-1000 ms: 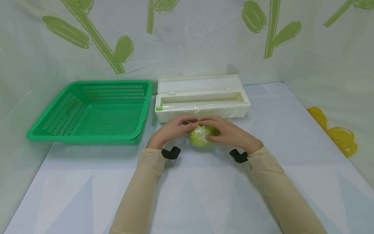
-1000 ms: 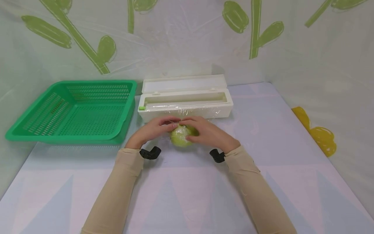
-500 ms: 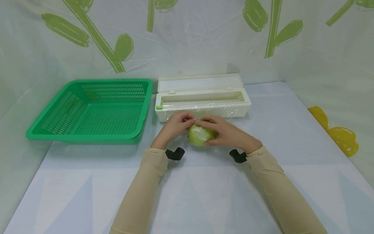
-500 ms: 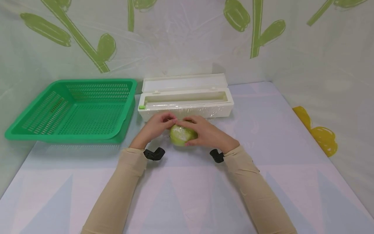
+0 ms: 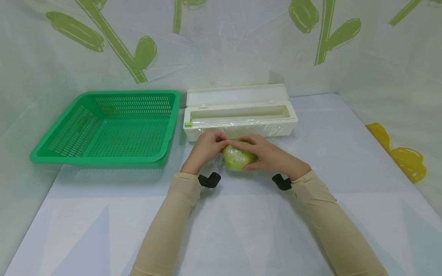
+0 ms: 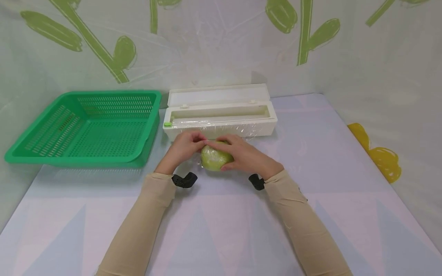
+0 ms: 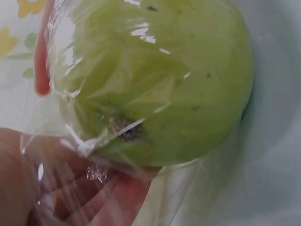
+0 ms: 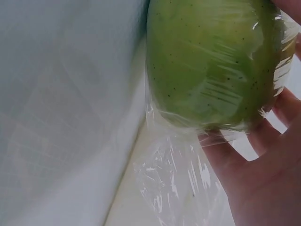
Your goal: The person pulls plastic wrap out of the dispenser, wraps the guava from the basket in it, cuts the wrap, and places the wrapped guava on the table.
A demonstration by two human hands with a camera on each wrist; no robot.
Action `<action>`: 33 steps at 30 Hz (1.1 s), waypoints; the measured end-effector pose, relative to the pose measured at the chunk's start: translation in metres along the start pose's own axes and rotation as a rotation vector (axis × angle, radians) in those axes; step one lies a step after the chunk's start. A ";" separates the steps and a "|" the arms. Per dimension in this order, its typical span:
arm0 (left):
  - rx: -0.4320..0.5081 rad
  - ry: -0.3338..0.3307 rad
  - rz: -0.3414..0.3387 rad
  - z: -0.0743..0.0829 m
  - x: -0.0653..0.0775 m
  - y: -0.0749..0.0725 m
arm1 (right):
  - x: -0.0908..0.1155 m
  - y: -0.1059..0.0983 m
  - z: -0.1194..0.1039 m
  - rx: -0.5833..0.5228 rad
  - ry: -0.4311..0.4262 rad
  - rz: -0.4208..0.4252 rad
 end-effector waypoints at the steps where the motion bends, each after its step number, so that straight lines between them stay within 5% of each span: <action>1: -0.007 0.002 0.008 0.000 0.000 -0.001 | 0.000 0.000 0.000 -0.002 -0.004 -0.001; 7: -0.032 0.006 0.037 0.003 -0.001 -0.003 | -0.001 -0.001 -0.002 -0.012 -0.032 -0.007; 21: -0.039 -0.025 -0.027 0.001 0.001 0.002 | -0.001 0.000 -0.004 0.001 -0.039 0.054; 28: -0.203 0.068 0.018 0.006 0.004 -0.009 | -0.001 0.006 0.001 0.042 0.019 0.029; 33: -0.234 0.067 -0.005 0.004 0.006 -0.014 | 0.000 0.007 0.004 0.049 0.034 0.035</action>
Point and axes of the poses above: each hand's wrist, its own x-axis away from the middle knuckle, its own y-axis out of the palm, z = x × y, the point moved 8 cm from there along -x, towards the middle knuckle, and after that the axes turned 13 degrees about z, right-handed, at the moved point
